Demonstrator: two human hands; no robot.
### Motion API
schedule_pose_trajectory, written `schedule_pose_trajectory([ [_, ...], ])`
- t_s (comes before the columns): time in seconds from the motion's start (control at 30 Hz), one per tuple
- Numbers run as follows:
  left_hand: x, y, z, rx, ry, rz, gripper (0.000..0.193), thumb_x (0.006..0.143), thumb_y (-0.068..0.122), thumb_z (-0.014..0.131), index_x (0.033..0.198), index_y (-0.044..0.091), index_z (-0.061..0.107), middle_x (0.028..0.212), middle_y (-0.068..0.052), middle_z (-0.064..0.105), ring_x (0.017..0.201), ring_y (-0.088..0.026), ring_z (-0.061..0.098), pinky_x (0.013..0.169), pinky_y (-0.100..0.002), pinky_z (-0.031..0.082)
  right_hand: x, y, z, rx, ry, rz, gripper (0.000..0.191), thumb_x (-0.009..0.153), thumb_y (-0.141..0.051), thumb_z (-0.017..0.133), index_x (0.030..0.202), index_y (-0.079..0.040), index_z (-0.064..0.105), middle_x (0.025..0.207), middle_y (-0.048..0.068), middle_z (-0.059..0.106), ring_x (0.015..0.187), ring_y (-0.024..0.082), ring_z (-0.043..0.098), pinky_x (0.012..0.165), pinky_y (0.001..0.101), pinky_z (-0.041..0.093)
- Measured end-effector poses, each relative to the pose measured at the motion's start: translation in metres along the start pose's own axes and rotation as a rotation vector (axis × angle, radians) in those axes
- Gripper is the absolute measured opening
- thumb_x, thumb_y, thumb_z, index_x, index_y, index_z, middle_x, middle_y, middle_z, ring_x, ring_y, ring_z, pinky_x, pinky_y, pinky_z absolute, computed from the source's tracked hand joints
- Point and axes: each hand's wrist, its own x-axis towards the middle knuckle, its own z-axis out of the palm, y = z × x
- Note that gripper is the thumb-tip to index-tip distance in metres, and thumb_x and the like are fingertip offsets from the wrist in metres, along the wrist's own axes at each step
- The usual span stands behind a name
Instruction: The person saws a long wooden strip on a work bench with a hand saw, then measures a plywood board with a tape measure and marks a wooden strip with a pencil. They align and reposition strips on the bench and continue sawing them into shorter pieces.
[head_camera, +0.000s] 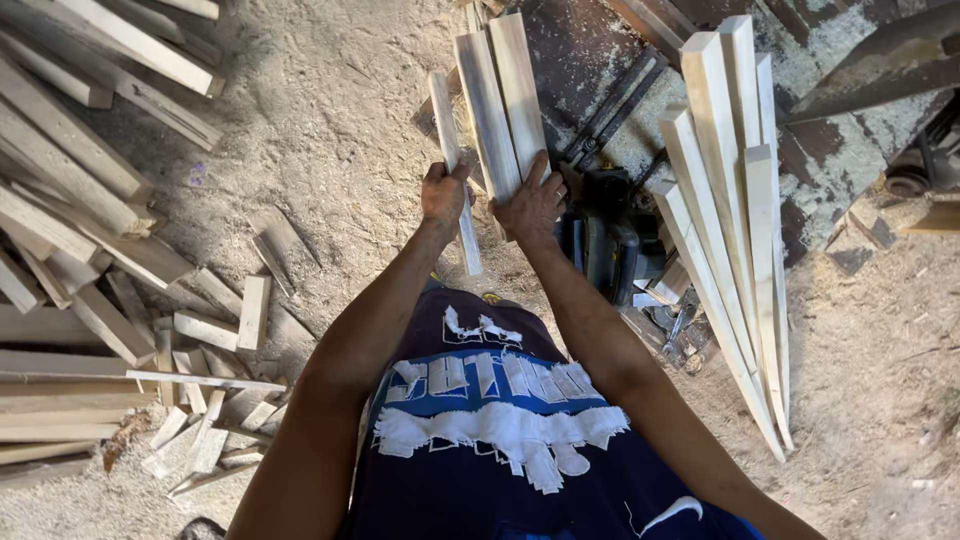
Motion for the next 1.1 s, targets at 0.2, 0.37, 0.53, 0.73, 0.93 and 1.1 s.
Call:
schedule_pose_trajectory([
  [0.2,0.002,-0.003,0.022,0.097,0.015,-0.032,0.026,0.095,0.029,0.070,0.089,0.009,0.054,0.072,-0.002,0.055,0.059,-0.011,0.052,0.053,-0.032,0.050,-0.005,-0.007,-0.028,0.064,-0.126,0.095,0.143,0.056,-0.044,0.097,0.159,-0.009,0.003,0.138,0.028,0.037,0.133,0.049,0.037,0.108,0.0625,0.036],
  [0.37,-0.005,-0.007,0.032,0.136,-0.003,-0.043,0.030,0.093,0.030,0.075,0.095,0.008,0.054,0.079,-0.007,0.057,0.066,-0.017,0.053,0.062,-0.037,0.051,-0.013,0.000,-0.053,0.076,-0.166,0.077,0.147,0.054,-0.050,0.096,0.159,-0.009,0.001,0.142,0.028,0.034,0.134,0.048,0.037,0.108,0.0603,0.038],
  [0.53,-0.018,-0.017,0.046,0.196,-0.020,0.002,0.055,0.082,0.032,0.090,0.115,0.008,0.054,0.112,-0.011,0.069,0.106,-0.021,0.063,0.095,-0.044,0.050,-0.028,0.024,-0.054,0.123,-0.274,0.058,0.146,0.051,-0.047,0.092,0.160,-0.004,0.004,0.143,0.029,0.036,0.131,0.047,0.044,0.107,0.0493,0.047],
  [0.73,-0.051,-0.031,0.052,-0.066,-0.158,0.017,0.075,0.066,0.016,0.086,0.129,-0.004,0.050,0.114,-0.021,0.069,0.114,-0.038,0.066,0.104,-0.055,0.054,-0.052,0.076,-0.036,0.216,-0.328,-0.144,0.143,0.057,-0.050,0.089,0.157,0.008,0.005,0.148,0.040,0.030,0.134,0.050,0.043,0.109,0.0450,0.047],
  [0.93,-0.091,-0.055,0.047,-0.118,-0.038,-0.101,0.049,0.076,0.005,0.080,0.116,-0.007,0.054,0.109,-0.015,0.067,0.101,-0.022,0.061,0.086,-0.055,0.052,-0.078,0.117,-0.038,0.355,-0.240,-0.348,0.135,0.066,-0.063,0.086,0.156,0.010,0.016,0.141,0.039,0.047,0.130,0.046,0.054,0.106,0.0469,0.049],
  [1.1,-0.128,-0.083,0.039,-0.288,-0.207,0.037,0.024,0.073,0.004,0.073,0.091,-0.010,0.068,0.088,-0.020,0.070,0.083,-0.032,0.071,0.083,-0.045,0.061,-0.118,0.136,-0.042,0.610,-0.070,-0.487,0.104,0.081,-0.062,0.073,0.149,0.006,0.034,0.126,0.028,0.065,0.113,0.039,0.068,0.096,0.0461,0.054],
])
